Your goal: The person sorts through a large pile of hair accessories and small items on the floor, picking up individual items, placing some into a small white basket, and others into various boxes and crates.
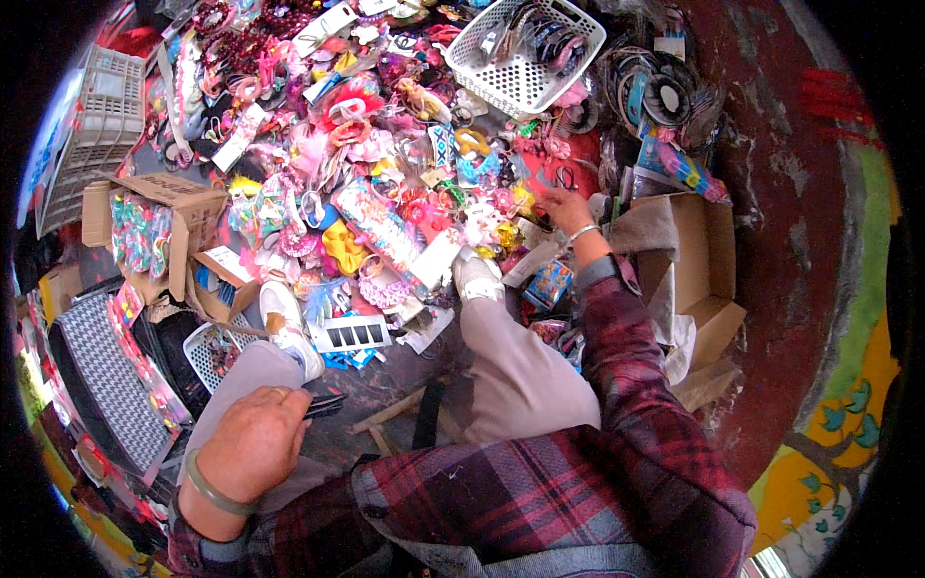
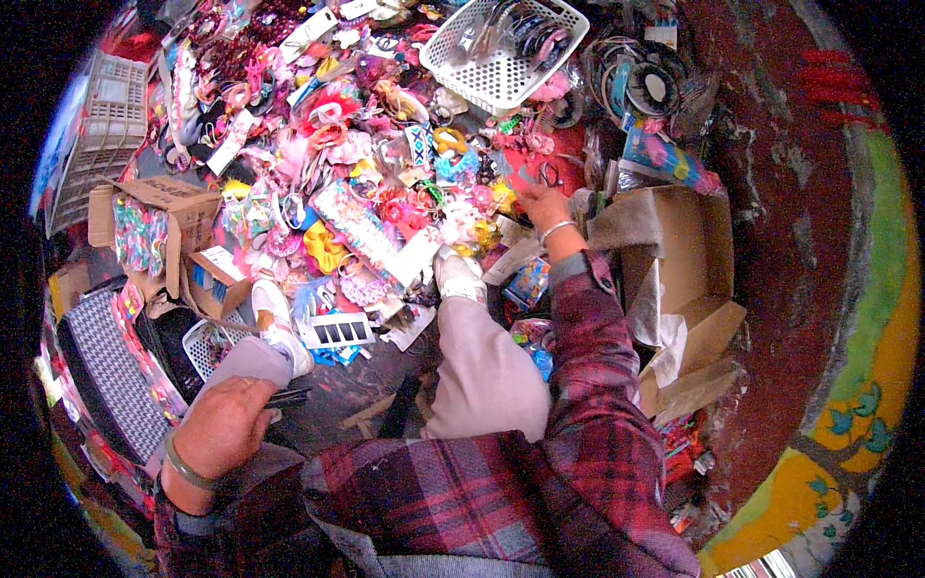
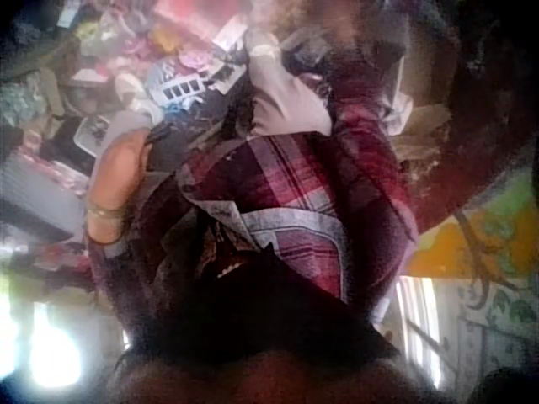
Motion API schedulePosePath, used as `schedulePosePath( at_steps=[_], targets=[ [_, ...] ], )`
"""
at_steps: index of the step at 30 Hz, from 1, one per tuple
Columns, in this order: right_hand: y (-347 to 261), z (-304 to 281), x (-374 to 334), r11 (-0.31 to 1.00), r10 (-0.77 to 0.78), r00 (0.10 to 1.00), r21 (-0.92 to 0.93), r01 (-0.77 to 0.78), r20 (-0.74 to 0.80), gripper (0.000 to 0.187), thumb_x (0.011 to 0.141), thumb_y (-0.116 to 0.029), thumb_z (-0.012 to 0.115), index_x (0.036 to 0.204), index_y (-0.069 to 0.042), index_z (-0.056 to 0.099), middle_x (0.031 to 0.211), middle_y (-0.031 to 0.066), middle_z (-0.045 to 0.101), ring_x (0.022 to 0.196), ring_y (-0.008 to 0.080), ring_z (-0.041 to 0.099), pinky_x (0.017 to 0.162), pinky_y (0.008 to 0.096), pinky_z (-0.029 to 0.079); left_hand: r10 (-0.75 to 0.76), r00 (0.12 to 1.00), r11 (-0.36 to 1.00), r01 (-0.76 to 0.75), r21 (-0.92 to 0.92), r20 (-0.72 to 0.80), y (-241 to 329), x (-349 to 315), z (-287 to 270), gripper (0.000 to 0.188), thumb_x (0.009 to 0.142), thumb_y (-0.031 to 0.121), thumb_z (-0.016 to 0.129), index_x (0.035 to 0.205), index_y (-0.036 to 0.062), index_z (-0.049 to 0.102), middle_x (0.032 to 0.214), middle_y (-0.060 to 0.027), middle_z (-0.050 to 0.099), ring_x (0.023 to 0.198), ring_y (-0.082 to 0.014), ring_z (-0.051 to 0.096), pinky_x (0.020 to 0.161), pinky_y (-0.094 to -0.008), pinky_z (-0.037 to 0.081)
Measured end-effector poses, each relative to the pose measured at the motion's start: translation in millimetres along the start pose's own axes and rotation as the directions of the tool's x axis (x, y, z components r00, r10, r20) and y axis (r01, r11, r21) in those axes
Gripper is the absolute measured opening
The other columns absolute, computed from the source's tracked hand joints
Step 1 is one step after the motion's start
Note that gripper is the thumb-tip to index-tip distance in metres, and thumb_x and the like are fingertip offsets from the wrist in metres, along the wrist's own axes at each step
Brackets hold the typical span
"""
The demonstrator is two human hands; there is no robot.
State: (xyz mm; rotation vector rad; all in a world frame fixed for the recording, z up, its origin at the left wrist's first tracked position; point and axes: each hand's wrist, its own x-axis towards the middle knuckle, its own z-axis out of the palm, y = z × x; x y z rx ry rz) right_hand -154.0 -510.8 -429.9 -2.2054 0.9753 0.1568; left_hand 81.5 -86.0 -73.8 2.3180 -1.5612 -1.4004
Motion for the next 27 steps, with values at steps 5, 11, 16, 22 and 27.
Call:
schedulePosePath(
  at_steps=[5,11,16,22,27],
  targets=[
    [-43.0,36.9,-0.2,0.937,0.252,0.967,-0.260,-0.235,0.034,0.054,0.073,-0.045,0.065,0.107,-0.003,0.060,0.097,0.0182,0.065,0.095,0.0331,0.061,0.082,0.0368,0.047,-0.013,1.000,1.000,0.013,0.005,-0.021,2.3,1.3,0.9,0.022,0.073,0.009,0.061,0.092,0.0016,0.053,0.080,-0.0183,0.057,0.080,-0.0351,0.057,0.072,-0.0423,0.045],
    [-58.6,44.5,0.0,0.970,0.204,0.942,0.075,-0.232,0.266,0.045,0.070,-0.040,0.068,0.095,-0.002,0.066,0.086,0.0158,0.065,0.079,0.0232,0.062,0.071,0.0337,0.048,0.011,0.999,1.000,-0.011,-0.001,-0.040,-0.5,1.4,3.3,0.020,0.074,0.008,0.060,0.091,0.0013,0.053,0.081,-0.0181,0.058,0.080,-0.0349,0.057,0.072,-0.0422,0.045],
    [-93.4,91.2,-22.3,0.882,0.086,0.992,0.456,-0.119,0.092,0.035,0.071,-0.026,0.069,0.098,-0.004,0.064,0.083,0.0105,0.065,0.072,0.0183,0.061,0.067,0.0307,0.048,0.011,1.000,1.000,-0.011,-0.011,-0.026,-0.5,1.4,2.8,0.029,0.071,0.009,0.063,0.098,0.0013,0.054,0.084,-0.0188,0.059,0.082,-0.0359,0.057,0.074,-0.0430,0.045],
    [-154.1,90.2,-39.0,0.800,0.083,0.994,0.600,-0.021,-0.076,0.035,0.072,-0.016,0.069,0.102,-0.005,0.055,0.088,0.0106,0.062,0.079,0.0189,0.060,0.073,0.0304,0.048,0.023,0.999,1.000,-0.024,-0.017,-0.043,-0.7,0.6,1.5,0.028,0.072,0.010,0.063,0.097,0.0014,0.054,0.083,-0.0183,0.059,0.082,-0.0353,0.057,0.074,-0.0426,0.046],
    [-184.9,62.6,-49.4,0.969,-0.063,0.962,0.213,0.123,-0.267,0.025,0.068,-0.006,0.063,0.091,-0.005,0.053,0.085,0.0152,0.056,0.080,0.0321,0.056,0.072,0.0391,0.046,0.029,0.999,1.000,-0.029,-0.009,-0.044,0.4,1.3,0.4,0.027,0.073,0.010,0.062,0.096,0.0016,0.053,0.083,-0.0178,0.058,0.082,-0.0349,0.057,0.074,-0.0428,0.045]
  ],
)
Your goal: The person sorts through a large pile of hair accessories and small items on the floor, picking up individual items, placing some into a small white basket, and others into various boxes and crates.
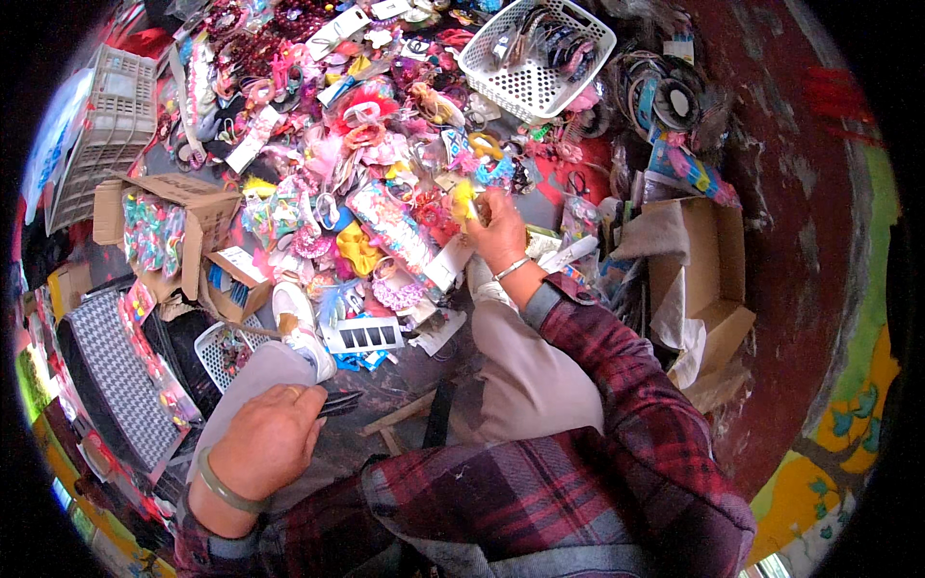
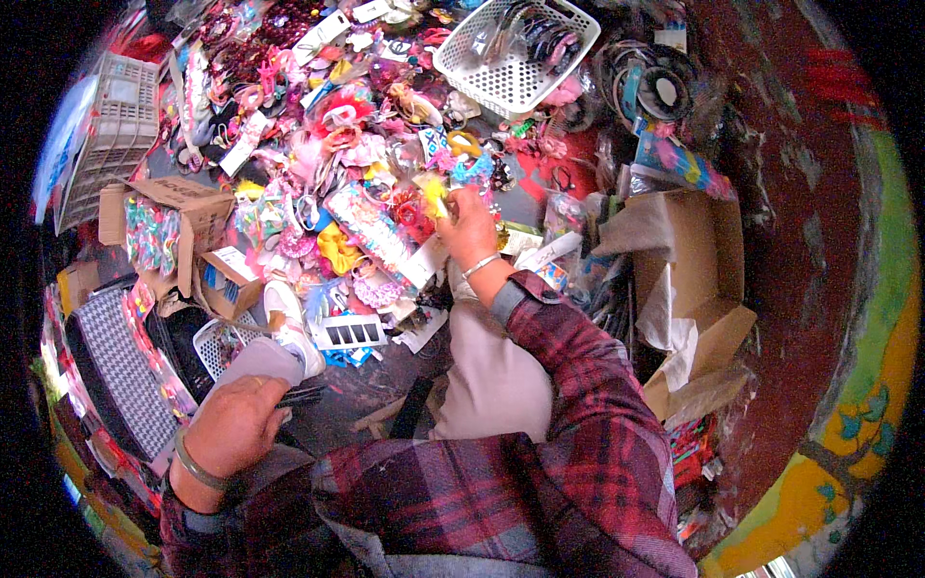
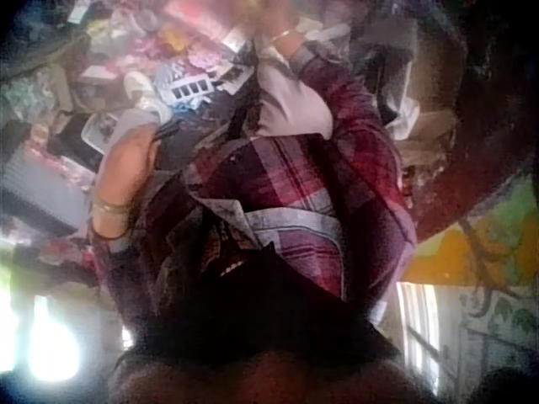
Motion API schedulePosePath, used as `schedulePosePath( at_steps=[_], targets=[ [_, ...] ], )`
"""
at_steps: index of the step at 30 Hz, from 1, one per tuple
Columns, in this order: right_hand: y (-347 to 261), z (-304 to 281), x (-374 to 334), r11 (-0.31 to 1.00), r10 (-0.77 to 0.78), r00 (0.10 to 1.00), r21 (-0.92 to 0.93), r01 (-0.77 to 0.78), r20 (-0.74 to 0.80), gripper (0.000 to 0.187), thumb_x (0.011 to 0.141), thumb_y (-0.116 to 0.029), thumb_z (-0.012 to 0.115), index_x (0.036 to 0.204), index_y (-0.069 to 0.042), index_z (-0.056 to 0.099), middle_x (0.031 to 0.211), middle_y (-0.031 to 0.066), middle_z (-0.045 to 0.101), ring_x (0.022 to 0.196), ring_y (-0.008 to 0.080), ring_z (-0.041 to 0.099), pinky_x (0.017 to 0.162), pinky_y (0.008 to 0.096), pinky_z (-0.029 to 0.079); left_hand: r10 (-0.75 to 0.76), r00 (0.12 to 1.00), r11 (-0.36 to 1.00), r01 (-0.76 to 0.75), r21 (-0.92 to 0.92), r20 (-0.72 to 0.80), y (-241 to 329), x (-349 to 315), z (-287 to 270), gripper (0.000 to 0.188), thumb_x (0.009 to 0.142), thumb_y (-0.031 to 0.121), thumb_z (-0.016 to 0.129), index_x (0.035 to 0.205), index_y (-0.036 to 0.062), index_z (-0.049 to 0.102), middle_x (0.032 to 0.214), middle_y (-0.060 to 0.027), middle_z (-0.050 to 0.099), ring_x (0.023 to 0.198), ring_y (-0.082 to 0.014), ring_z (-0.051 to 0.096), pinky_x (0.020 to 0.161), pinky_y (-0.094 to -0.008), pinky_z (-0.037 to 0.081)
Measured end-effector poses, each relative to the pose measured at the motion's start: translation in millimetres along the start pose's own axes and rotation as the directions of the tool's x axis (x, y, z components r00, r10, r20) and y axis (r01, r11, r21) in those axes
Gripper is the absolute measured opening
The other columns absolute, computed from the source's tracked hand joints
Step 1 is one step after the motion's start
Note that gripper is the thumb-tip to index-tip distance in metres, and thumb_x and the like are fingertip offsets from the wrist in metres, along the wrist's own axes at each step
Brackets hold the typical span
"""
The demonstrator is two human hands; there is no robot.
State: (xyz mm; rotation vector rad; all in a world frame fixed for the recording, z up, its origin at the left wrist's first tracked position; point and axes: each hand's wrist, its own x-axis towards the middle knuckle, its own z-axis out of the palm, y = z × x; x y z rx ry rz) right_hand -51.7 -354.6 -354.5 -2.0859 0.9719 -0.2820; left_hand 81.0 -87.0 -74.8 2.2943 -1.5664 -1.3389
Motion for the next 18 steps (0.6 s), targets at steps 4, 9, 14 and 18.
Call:
schedulePosePath(
  at_steps=[4,9,14,18],
  targets=[
    [4.0,13.3,-4.2,0.996,-0.057,0.984,-0.051,0.066,0.168,0.029,0.068,-0.009,0.064,0.096,-0.006,0.057,0.092,0.0153,0.057,0.091,0.0316,0.054,0.080,0.0387,0.044,-0.012,1.000,1.000,0.012,0.000,-0.011,-0.6,-3.8,0.7,0.026,0.073,0.010,0.061,0.096,0.0019,0.052,0.084,-0.0173,0.058,0.082,-0.0351,0.057,0.073,-0.0430,0.045],
    [38.4,17.2,-12.1,0.973,-0.149,0.958,0.211,0.098,0.244,0.017,0.072,-0.001,0.059,0.088,-0.002,0.064,0.085,0.0095,0.064,0.080,0.0197,0.062,0.073,0.0286,0.049,-0.028,1.000,1.000,0.028,0.000,0.006,-2.2,-3.6,-0.4,0.024,0.074,0.009,0.060,0.096,0.0019,0.052,0.085,-0.0167,0.058,0.083,-0.0351,0.056,0.074,-0.0430,0.045],
    [73.4,8.3,-11.6,0.914,0.174,0.975,0.347,-0.211,0.136,0.014,0.074,-0.001,0.055,0.080,-0.005,0.067,0.076,0.0076,0.066,0.071,0.0158,0.063,0.068,0.0276,0.050,-0.003,1.000,1.000,0.003,-0.005,-0.020,-4.0,-5.6,1.0,0.020,0.075,0.009,0.060,0.092,0.0019,0.051,0.083,-0.0161,0.057,0.082,-0.0340,0.056,0.073,-0.0425,0.045],
    [53.2,14.3,-7.6,0.982,0.144,0.969,0.090,-0.165,0.198,0.017,0.077,-0.016,0.058,0.087,-0.004,0.065,0.075,0.0126,0.066,0.069,0.0247,0.063,0.066,0.0334,0.051,-0.014,1.000,1.000,0.014,-0.013,-0.024,-4.4,-7.1,2.6,0.021,0.075,0.010,0.060,0.092,0.0018,0.051,0.082,-0.0167,0.057,0.082,-0.0342,0.056,0.073,-0.0422,0.045]
  ],
)
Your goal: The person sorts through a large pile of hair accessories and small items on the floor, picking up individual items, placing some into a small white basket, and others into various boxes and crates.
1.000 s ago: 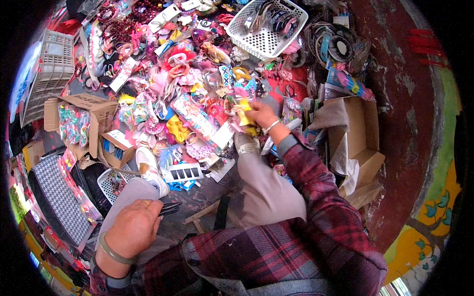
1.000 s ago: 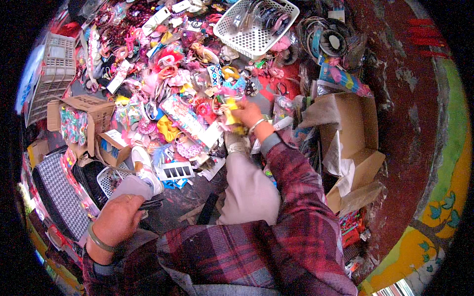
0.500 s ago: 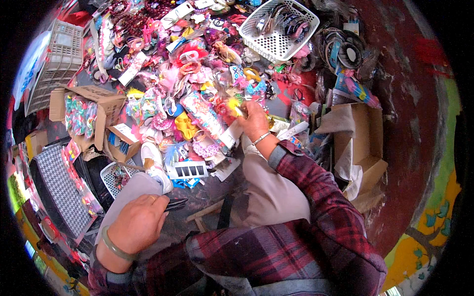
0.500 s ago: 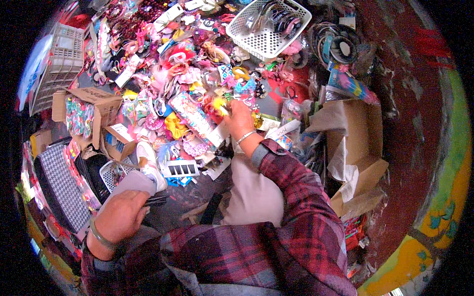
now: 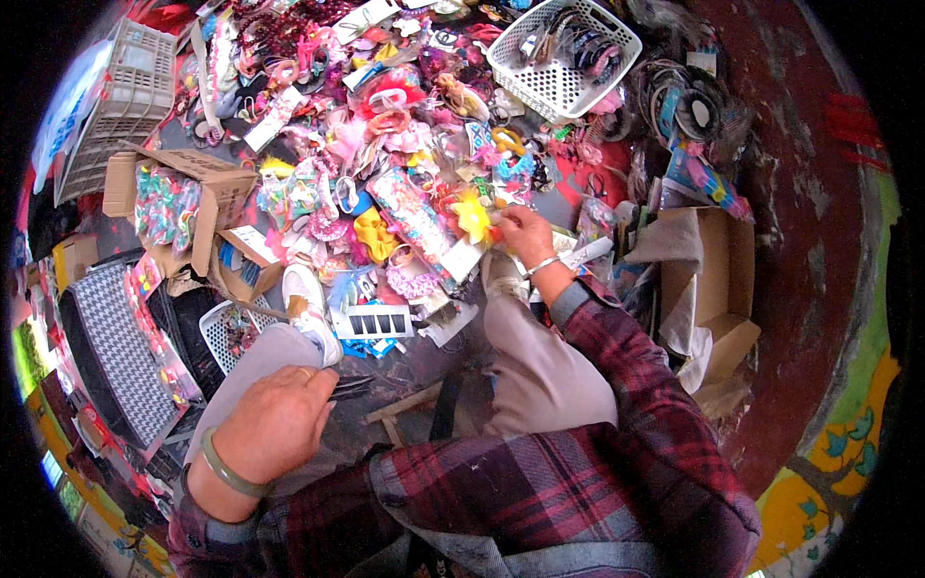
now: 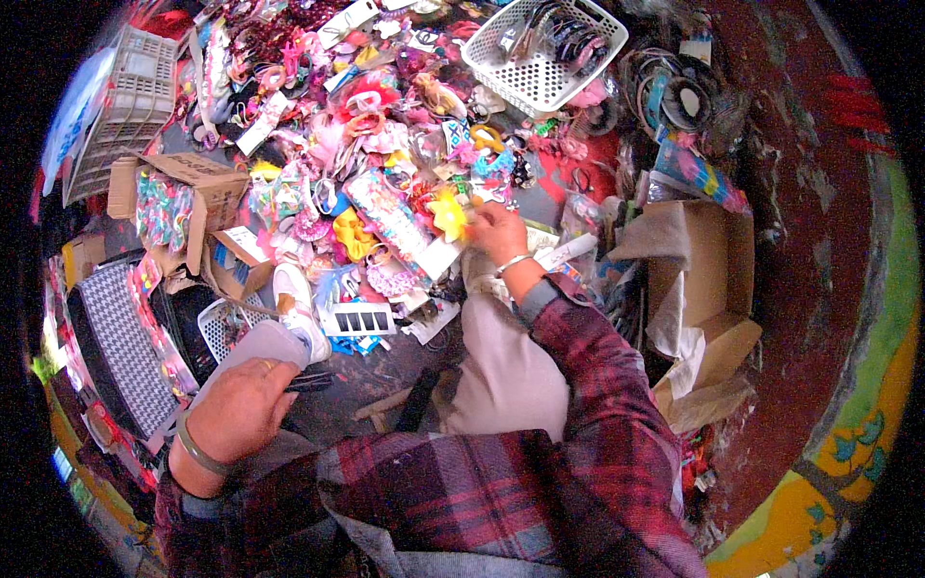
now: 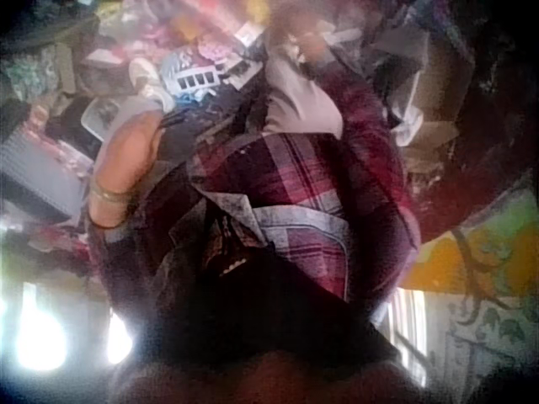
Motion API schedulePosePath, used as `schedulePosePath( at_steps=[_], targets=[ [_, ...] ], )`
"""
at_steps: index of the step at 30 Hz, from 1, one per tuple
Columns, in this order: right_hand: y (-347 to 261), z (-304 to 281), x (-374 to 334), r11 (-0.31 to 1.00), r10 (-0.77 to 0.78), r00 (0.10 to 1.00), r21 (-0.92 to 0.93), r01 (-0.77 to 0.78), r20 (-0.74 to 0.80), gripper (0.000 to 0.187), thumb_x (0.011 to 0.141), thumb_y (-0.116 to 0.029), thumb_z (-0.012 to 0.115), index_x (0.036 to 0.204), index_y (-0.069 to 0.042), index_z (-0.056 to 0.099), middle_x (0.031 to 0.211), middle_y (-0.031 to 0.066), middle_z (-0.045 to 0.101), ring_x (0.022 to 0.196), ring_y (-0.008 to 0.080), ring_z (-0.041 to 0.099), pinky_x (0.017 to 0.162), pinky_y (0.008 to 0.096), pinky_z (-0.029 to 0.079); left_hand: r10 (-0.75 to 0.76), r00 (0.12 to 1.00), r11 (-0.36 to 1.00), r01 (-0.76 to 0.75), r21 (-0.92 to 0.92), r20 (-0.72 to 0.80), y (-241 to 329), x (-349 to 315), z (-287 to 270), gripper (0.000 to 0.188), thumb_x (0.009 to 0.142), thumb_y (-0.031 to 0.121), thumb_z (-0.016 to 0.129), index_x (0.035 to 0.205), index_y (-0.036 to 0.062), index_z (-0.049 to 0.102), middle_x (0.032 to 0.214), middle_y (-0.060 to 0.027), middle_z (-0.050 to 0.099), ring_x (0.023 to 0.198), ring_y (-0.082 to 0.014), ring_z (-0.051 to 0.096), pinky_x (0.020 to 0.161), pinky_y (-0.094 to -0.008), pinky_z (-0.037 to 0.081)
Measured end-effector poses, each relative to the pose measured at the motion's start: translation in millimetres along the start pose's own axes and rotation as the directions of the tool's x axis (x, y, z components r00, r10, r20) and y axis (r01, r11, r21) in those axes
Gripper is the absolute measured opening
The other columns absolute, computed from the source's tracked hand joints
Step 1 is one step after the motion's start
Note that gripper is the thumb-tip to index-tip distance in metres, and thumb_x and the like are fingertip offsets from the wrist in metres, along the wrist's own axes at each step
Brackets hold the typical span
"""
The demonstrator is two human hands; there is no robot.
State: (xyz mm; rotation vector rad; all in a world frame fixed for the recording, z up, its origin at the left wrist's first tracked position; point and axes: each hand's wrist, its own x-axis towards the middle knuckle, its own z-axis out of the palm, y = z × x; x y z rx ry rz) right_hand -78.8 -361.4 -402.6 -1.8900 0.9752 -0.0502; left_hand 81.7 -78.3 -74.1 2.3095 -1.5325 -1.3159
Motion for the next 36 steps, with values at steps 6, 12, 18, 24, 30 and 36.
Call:
schedulePosePath(
  at_steps=[6,12,18,24,30,36],
  targets=[
    [-10.3,33.2,-22.8,0.974,-0.131,0.876,0.226,0.026,0.464,0.048,0.076,-0.014,0.064,0.122,-0.012,0.052,0.100,0.0094,0.064,0.085,0.0209,0.061,0.078,0.0323,0.048,0.007,0.999,1.000,-0.007,0.002,0.035,0.9,5.4,-1.6,0.026,0.074,0.010,0.061,0.096,0.0014,0.052,0.085,-0.0180,0.058,0.084,-0.0353,0.057,0.075,-0.0422,0.045],
    [-19.2,-40.6,7.7,0.905,-0.070,0.963,0.424,-0.049,0.259,0.031,0.083,-0.010,0.060,0.114,-0.007,0.059,0.101,0.0063,0.065,0.087,0.0108,0.060,0.076,0.0244,0.048,0.008,1.000,1.000,-0.008,-0.013,-0.008,1.1,3.3,0.3,0.029,0.073,0.008,0.061,0.100,0.0014,0.053,0.086,-0.0183,0.058,0.084,-0.0352,0.057,0.076,-0.0421,0.045],
    [69.0,-107.6,18.9,0.782,0.168,0.928,-0.619,0.079,0.331,0.053,0.069,-0.027,0.067,0.120,-0.014,0.056,0.107,0.0143,0.062,0.098,0.0292,0.060,0.086,0.0364,0.047,0.024,1.000,1.000,-0.023,-0.009,0.017,-0.6,6.2,-0.8,0.031,0.073,0.009,0.061,0.102,0.0014,0.053,0.088,-0.0181,0.059,0.085,-0.0347,0.057,0.077,-0.0417,0.045],
    [31.5,-82.1,9.7,0.576,0.289,0.919,-0.815,0.056,0.267,0.069,0.061,-0.038,0.070,0.124,-0.017,0.052,0.113,0.0133,0.057,0.109,0.0292,0.053,0.090,0.0387,0.044,0.025,0.999,1.000,-0.025,0.007,-0.021,3.2,7.6,-0.1,0.019,0.073,0.006,0.060,0.090,0.0007,0.053,0.082,-0.0162,0.058,0.083,-0.0325,0.056,0.075,-0.0396,0.045],
    [39.0,-82.4,20.6,0.840,0.304,0.870,-0.540,-0.053,0.388,0.078,0.056,-0.038,0.080,0.123,-0.011,0.052,0.111,0.0123,0.061,0.102,0.0280,0.058,0.087,0.0364,0.045,0.003,1.000,1.000,-0.003,-0.003,-0.014,6.1,7.2,-2.1,0.020,0.073,0.006,0.060,0.090,0.0007,0.052,0.084,-0.0163,0.058,0.084,-0.0323,0.056,0.076,-0.0391,0.044],
    [24.1,-68.7,42.6,0.875,0.126,0.875,0.364,-0.320,0.467,0.062,0.071,-0.028,0.076,0.122,-0.004,0.051,0.104,0.0057,0.062,0.090,0.0154,0.059,0.080,0.0294,0.047,0.002,1.000,1.000,-0.002,-0.012,0.018,2.7,6.4,-1.5,0.028,0.073,0.009,0.062,0.099,0.0012,0.053,0.086,-0.0193,0.058,0.085,-0.0358,0.057,0.076,-0.0424,0.045]
  ],
)
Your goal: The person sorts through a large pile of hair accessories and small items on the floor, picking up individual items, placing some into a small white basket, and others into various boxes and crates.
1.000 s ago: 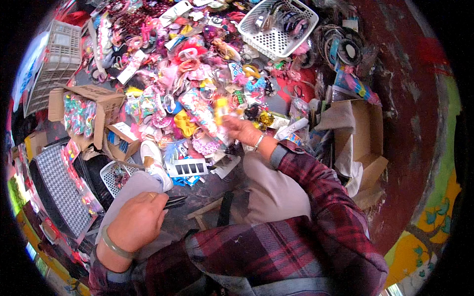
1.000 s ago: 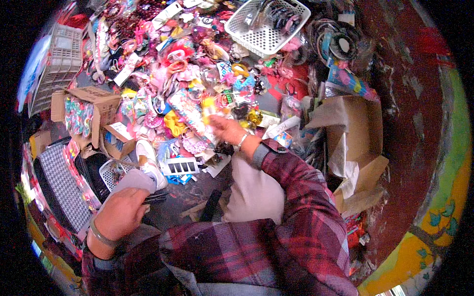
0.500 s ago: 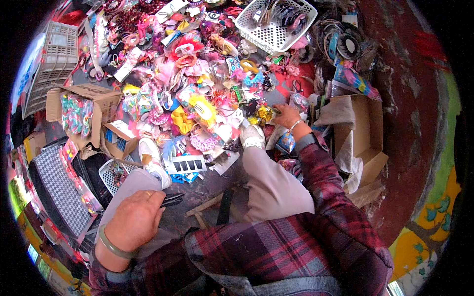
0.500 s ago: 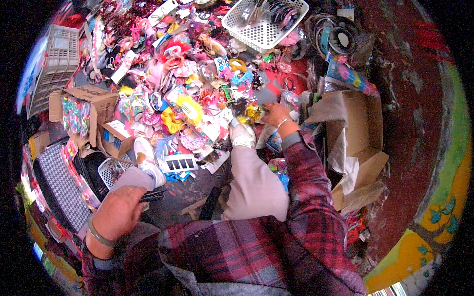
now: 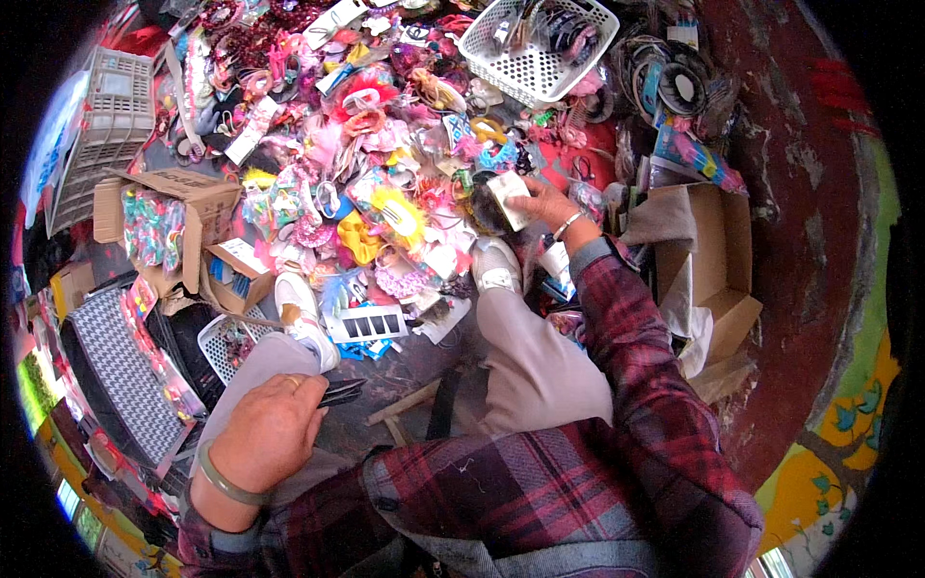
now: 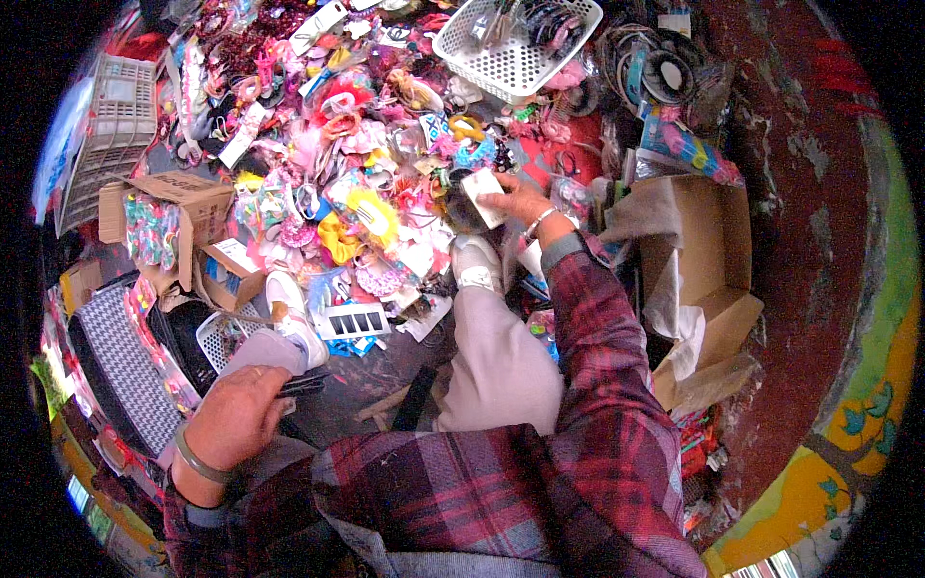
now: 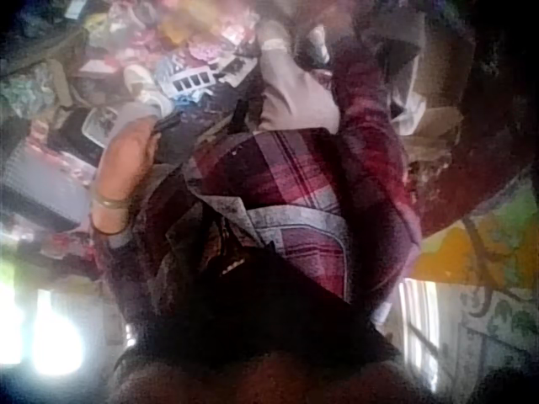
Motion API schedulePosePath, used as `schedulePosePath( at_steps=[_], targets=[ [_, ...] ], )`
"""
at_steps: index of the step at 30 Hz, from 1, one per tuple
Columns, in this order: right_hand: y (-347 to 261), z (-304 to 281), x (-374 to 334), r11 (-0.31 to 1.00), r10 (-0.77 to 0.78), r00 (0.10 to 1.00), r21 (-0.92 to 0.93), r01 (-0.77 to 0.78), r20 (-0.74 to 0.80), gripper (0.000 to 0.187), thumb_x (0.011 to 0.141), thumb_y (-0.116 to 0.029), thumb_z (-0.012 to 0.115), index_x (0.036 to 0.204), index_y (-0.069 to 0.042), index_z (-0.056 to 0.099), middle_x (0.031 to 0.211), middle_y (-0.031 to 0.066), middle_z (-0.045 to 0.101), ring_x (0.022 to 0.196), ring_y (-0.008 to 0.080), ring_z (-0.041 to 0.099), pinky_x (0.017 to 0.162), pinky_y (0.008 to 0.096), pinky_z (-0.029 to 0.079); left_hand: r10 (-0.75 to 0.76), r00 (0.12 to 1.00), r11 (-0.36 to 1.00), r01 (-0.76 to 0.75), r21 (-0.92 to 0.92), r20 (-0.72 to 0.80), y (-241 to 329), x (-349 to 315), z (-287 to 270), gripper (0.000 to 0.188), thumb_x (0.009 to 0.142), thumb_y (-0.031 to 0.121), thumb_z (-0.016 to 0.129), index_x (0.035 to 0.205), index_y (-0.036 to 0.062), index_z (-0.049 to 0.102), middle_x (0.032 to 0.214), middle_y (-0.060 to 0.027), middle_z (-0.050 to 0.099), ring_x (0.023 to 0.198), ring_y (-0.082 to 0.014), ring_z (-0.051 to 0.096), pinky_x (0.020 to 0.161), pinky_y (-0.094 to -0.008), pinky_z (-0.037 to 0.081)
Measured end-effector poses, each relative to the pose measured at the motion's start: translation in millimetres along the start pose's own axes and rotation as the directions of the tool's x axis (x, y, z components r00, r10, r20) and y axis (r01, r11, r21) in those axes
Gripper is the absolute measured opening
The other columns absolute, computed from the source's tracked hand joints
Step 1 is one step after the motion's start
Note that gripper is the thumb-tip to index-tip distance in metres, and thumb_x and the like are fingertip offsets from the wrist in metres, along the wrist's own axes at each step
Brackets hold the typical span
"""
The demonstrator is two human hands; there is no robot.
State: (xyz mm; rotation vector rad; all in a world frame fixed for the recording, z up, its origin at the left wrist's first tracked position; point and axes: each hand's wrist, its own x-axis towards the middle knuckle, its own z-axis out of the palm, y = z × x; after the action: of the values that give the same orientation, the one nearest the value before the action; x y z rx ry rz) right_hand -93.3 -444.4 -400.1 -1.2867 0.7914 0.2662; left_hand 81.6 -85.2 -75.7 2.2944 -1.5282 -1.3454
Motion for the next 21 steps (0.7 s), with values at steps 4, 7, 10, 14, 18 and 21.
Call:
schedulePosePath(
  at_steps=[4,7,10,14,18,21],
  targets=[
    [-12.2,7.6,11.9,0.927,-0.027,0.998,0.374,0.003,0.059,0.051,0.077,-0.029,0.071,0.118,-0.003,0.054,0.102,0.0033,0.063,0.086,0.0125,0.060,0.078,0.0282,0.047,-0.005,1.000,1.000,0.005,0.001,0.003,1.1,1.3,-2.1,0.029,0.073,0.009,0.061,0.100,0.0010,0.053,0.087,-0.0194,0.058,0.085,-0.0358,0.057,0.077,-0.0422,0.045],
    [-10.6,0.4,19.6,0.898,-0.058,0.997,0.439,0.029,0.051,0.046,0.082,-0.030,0.065,0.117,-0.002,0.053,0.104,0.0052,0.062,0.090,0.0138,0.060,0.079,0.0285,0.047,-0.006,1.000,1.000,0.006,-0.014,0.015,0.2,0.8,-1.1,0.029,0.074,0.008,0.061,0.100,0.0007,0.053,0.088,-0.0195,0.059,0.086,-0.0358,0.057,0.077,-0.0419,0.045],
    [-7.8,-17.7,24.9,0.880,-0.054,0.998,0.471,0.052,-0.009,0.045,0.087,-0.028,0.058,0.122,-0.002,0.049,0.110,0.0094,0.059,0.097,0.0168,0.057,0.081,0.0312,0.047,-0.019,1.000,1.000,0.019,-0.012,0.004,0.3,0.3,0.3,0.029,0.073,0.008,0.061,0.101,0.0005,0.054,0.088,-0.0195,0.059,0.086,-0.0358,0.057,0.078,-0.0415,0.045],
    [-37.3,-21.7,3.2,0.868,-0.053,0.996,0.489,0.081,-0.071,0.036,0.090,-0.022,0.054,0.119,-0.002,0.051,0.110,0.0100,0.060,0.093,0.0191,0.060,0.079,0.0327,0.049,-0.008,0.999,1.000,0.009,0.013,-0.038,1.4,-1.5,1.7,0.022,0.074,0.007,0.060,0.095,0.0009,0.053,0.084,-0.0179,0.058,0.083,-0.0334,0.057,0.074,-0.0406,0.045],
    [24.5,-59.8,2.5,0.997,0.028,0.955,0.079,-0.005,-0.295,0.027,0.085,-0.023,0.057,0.104,-0.006,0.064,0.091,0.0096,0.067,0.085,0.0287,0.063,0.075,0.0374,0.050,0.000,1.000,1.000,0.000,-0.008,-0.024,0.3,-0.5,0.0,0.027,0.074,0.007,0.061,0.099,0.0008,0.053,0.087,-0.0190,0.058,0.085,-0.0352,0.057,0.077,-0.0412,0.045],
    [67.5,-54.6,-3.8,0.867,-0.010,0.947,-0.474,-0.153,-0.322,0.032,0.080,-0.030,0.061,0.103,-0.009,0.064,0.095,0.0141,0.066,0.090,0.0314,0.062,0.080,0.0364,0.049,-0.009,1.000,1.000,0.009,-0.011,0.000,0.6,1.5,0.3,0.029,0.074,0.008,0.061,0.101,0.0008,0.053,0.088,-0.0195,0.058,0.086,-0.0362,0.056,0.078,-0.0418,0.045]
  ],
)
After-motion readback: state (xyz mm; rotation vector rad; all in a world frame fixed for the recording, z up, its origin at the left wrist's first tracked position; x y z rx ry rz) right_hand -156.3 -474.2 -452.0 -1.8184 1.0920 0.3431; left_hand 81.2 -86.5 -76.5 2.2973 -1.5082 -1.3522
